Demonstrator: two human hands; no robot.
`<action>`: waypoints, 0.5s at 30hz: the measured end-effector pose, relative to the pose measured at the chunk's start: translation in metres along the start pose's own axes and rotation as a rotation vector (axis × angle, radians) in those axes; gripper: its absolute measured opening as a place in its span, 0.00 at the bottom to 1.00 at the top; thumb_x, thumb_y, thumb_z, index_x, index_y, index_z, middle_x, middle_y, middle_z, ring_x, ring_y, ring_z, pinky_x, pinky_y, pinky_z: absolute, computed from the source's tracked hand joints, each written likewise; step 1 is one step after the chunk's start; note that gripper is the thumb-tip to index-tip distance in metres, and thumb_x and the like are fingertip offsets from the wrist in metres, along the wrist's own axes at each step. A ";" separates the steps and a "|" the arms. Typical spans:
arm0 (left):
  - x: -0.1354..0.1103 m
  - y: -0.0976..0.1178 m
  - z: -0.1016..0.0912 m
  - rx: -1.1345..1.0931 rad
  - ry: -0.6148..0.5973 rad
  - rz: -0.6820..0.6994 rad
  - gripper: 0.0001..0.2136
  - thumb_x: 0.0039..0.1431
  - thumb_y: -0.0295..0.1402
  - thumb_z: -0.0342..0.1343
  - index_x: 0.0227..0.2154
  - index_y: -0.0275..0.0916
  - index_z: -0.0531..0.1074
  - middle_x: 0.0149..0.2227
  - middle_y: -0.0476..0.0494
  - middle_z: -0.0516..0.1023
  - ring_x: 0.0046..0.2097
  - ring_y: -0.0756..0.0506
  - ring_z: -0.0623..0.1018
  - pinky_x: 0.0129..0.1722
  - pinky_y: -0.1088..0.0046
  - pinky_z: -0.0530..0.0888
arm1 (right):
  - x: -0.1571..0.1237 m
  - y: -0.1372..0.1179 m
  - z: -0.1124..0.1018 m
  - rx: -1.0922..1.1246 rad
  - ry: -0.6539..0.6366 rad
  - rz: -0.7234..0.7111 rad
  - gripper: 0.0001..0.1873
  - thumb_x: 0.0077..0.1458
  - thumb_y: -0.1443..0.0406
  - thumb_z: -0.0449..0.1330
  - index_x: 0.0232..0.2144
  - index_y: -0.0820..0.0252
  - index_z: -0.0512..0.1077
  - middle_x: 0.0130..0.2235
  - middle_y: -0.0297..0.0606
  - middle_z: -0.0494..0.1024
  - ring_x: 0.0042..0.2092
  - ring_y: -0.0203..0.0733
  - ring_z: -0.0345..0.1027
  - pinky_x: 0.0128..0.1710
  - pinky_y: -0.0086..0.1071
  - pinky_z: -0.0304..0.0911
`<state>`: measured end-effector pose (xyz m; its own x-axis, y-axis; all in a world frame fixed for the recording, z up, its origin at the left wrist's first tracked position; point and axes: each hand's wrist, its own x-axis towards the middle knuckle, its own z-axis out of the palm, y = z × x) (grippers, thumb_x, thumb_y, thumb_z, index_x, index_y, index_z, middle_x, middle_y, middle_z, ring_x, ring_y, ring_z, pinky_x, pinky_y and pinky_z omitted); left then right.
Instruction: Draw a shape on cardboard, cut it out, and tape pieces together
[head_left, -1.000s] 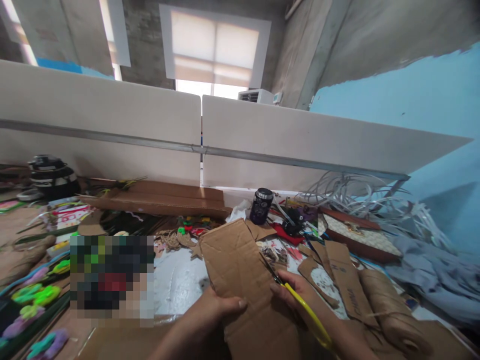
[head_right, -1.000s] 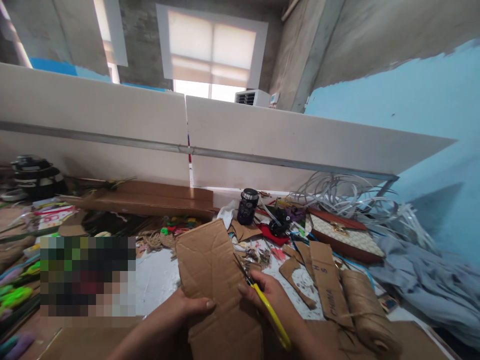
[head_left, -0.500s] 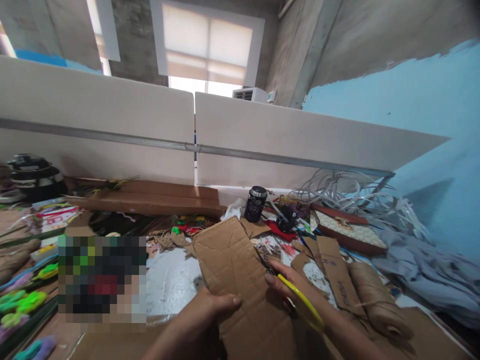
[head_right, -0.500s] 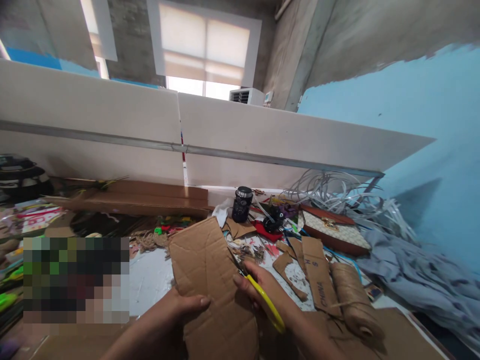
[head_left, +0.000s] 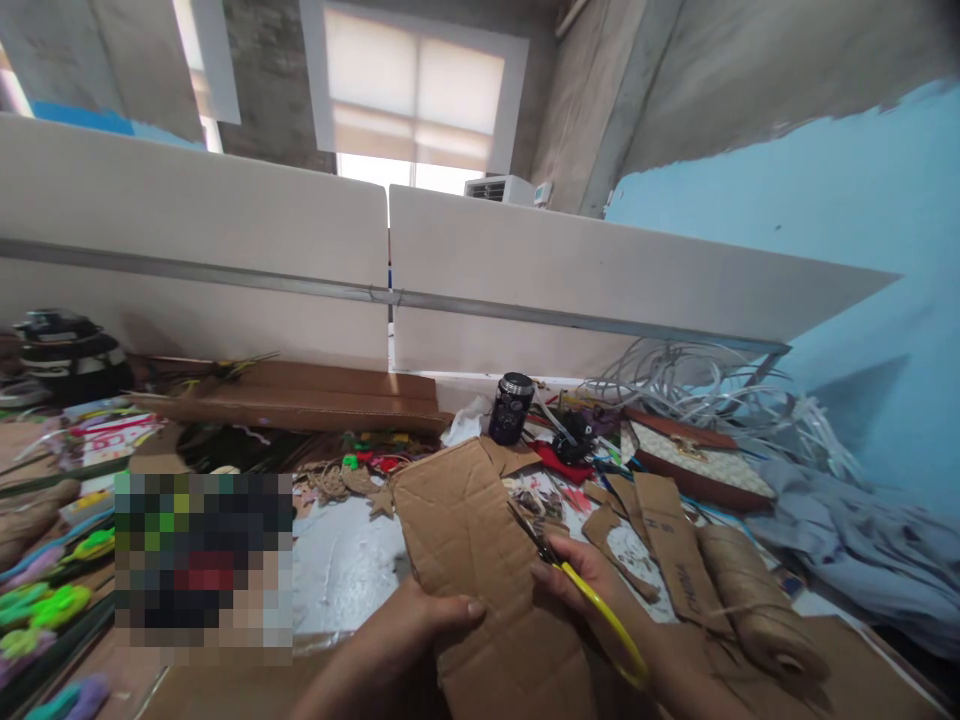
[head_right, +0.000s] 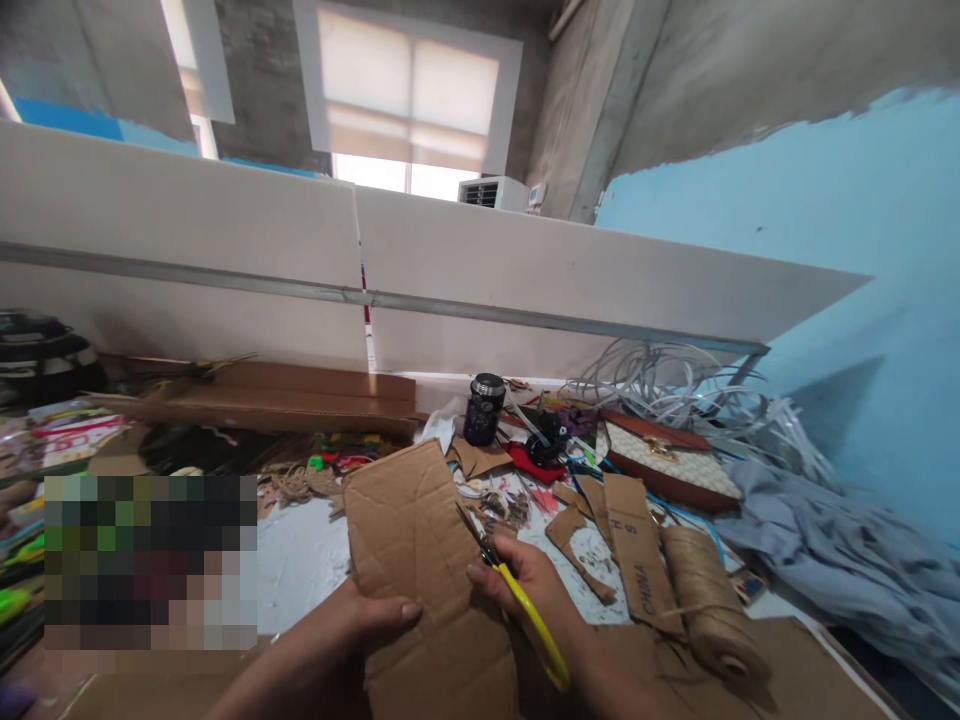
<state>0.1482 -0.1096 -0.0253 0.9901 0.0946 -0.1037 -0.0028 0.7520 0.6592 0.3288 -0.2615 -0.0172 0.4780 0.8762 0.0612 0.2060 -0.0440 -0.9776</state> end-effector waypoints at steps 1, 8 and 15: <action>0.000 0.000 0.000 0.009 0.001 -0.003 0.33 0.48 0.30 0.71 0.59 0.36 0.74 0.56 0.29 0.81 0.61 0.25 0.75 0.62 0.46 0.67 | -0.001 -0.001 -0.001 -0.023 0.007 -0.004 0.26 0.54 0.42 0.65 0.37 0.59 0.80 0.33 0.38 0.81 0.38 0.53 0.72 0.49 0.46 0.67; 0.003 -0.003 -0.002 0.049 0.009 -0.003 0.33 0.47 0.29 0.70 0.59 0.38 0.73 0.57 0.30 0.80 0.61 0.26 0.75 0.63 0.45 0.66 | -0.001 -0.023 -0.007 -0.135 -0.009 0.014 0.30 0.55 0.41 0.63 0.47 0.56 0.80 0.35 0.38 0.82 0.41 0.56 0.74 0.48 0.46 0.70; 0.004 -0.004 0.001 0.011 -0.021 0.027 0.31 0.47 0.29 0.71 0.58 0.36 0.75 0.56 0.28 0.81 0.61 0.26 0.75 0.63 0.46 0.67 | 0.003 -0.013 -0.003 -0.046 0.003 -0.003 0.27 0.53 0.42 0.66 0.41 0.58 0.80 0.37 0.39 0.81 0.39 0.51 0.73 0.40 0.39 0.69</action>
<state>0.1521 -0.1127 -0.0278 0.9925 0.1009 -0.0695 -0.0285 0.7419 0.6699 0.3303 -0.2602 -0.0035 0.4799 0.8749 0.0649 0.2465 -0.0634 -0.9671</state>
